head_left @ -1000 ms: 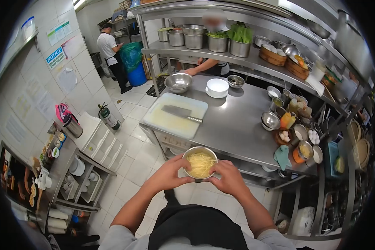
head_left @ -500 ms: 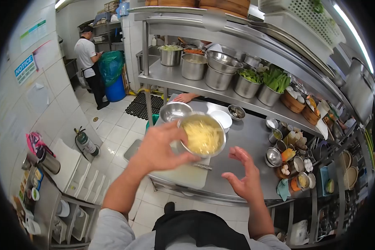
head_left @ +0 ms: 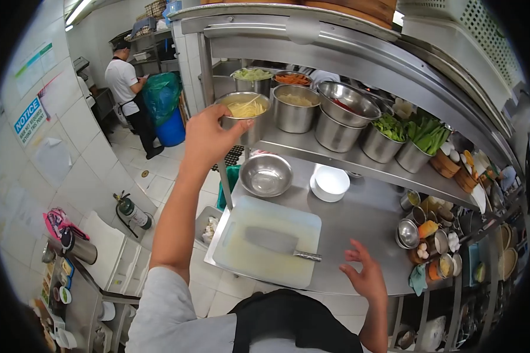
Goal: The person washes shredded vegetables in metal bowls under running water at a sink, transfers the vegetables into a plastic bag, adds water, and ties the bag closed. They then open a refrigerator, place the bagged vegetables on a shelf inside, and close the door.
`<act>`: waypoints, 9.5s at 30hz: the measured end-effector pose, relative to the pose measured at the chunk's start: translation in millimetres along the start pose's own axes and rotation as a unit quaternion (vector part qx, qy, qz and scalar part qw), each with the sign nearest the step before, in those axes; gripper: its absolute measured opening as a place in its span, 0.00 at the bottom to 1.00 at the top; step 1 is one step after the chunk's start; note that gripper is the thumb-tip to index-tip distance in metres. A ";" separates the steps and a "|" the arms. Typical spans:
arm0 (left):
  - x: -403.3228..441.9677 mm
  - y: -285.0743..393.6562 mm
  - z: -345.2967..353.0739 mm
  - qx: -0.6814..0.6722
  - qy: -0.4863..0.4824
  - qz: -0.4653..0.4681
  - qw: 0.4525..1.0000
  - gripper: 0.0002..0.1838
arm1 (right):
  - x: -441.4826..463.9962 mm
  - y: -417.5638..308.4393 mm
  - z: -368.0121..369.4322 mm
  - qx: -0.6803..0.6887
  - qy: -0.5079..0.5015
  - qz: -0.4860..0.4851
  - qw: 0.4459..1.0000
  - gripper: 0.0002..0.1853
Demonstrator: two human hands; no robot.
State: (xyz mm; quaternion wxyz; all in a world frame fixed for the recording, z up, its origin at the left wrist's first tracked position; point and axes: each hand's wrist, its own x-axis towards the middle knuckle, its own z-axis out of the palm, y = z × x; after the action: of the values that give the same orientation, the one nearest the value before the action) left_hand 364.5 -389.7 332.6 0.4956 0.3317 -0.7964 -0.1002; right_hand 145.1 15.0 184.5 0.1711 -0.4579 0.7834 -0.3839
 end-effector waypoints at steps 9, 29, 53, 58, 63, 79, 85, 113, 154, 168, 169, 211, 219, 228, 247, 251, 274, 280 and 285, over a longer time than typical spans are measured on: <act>1.7 18.9 8.5 0.120 0.231 0.155 0.953 0.22 | 28.9 15.2 3.7 0.007 0.011 -0.036 0.999 0.33; 119.5 5.4 19.2 0.333 -0.267 0.039 0.904 0.13 | 34.8 48.5 -9.6 -0.064 -0.020 0.048 0.997 0.21; 49.6 67.5 26.0 0.076 -0.151 0.295 0.940 0.28 | 18.2 38.4 -3.7 -0.074 -0.040 0.071 0.994 0.22; 52.2 112.8 50.1 -0.011 -0.106 0.280 0.954 0.32 | 8.3 31.2 -7.5 -0.065 -0.029 0.083 0.994 0.22; 52.0 114.1 86.2 -0.101 -0.143 0.205 0.963 0.27 | -10.3 49.0 -3.9 -0.072 -0.011 0.086 0.994 0.22; 48.6 53.3 7.3 -0.001 0.044 0.169 0.985 0.19 | -22.5 63.9 -6.7 -0.085 -0.059 0.111 0.988 0.23; 38.6 22.5 -8.7 0.106 0.057 0.125 0.985 0.29 | -10.6 55.3 -4.6 -0.094 -0.098 0.086 0.987 0.23; 5.7 111.1 109.5 0.010 -0.032 0.153 0.988 0.36 | -50.2 68.2 -6.5 -0.125 -0.086 0.116 0.982 0.24; -367.1 157.5 265.2 -0.074 -0.642 0.203 0.736 0.21 | 37.0 417.9 -145.3 0.486 0.275 0.455 0.694 0.39; -371.0 162.4 291.0 -0.157 -0.687 0.214 0.677 0.22 | -205.7 388.2 -65.2 0.281 0.267 0.425 0.818 0.16; -372.6 163.4 302.0 -0.172 -0.683 0.247 0.666 0.22 | -247.8 377.1 -51.1 0.404 0.332 0.488 0.699 0.19; -474.0 408.0 412.1 0.205 -0.809 0.203 0.512 0.62 | -311.2 771.7 -35.8 0.173 0.068 0.421 0.888 0.19; -493.6 391.5 424.9 0.172 -0.785 0.328 0.498 0.53 | -634.9 569.1 118.2 0.315 0.124 0.727 0.597 0.25; -485.4 484.2 514.9 -0.199 -0.626 0.432 0.618 0.24 | -767.0 380.9 101.0 0.423 0.559 0.686 0.194 0.23; -381.5 284.1 714.6 0.088 -0.362 0.309 0.875 0.22 | -686.7 159.7 380.8 0.271 0.149 0.668 0.677 0.22; -328.7 155.4 791.3 0.236 -0.247 0.490 0.802 0.27 | -605.8 143.7 274.9 0.476 0.482 0.714 0.175 0.22; -505.3 446.4 554.7 -0.293 -0.313 0.287 0.857 0.35 | -587.4 96.9 375.6 0.437 0.605 0.633 0.207 0.20; -671.0 386.1 399.9 -0.404 -0.538 0.429 0.603 0.30 | -568.8 29.2 536.9 0.481 0.681 0.552 0.006 0.21; -760.0 386.3 210.9 -0.393 -0.667 0.477 0.416 0.28 | -534.6 1.1 657.2 0.499 0.671 0.531 -0.136 0.19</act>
State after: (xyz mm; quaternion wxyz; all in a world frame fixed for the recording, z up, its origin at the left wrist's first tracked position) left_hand 237.7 345.3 -131.1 -0.1463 -0.5036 -0.7809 -0.3393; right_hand 830.8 176.8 -286.0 0.1161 -0.8216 -0.0595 0.5549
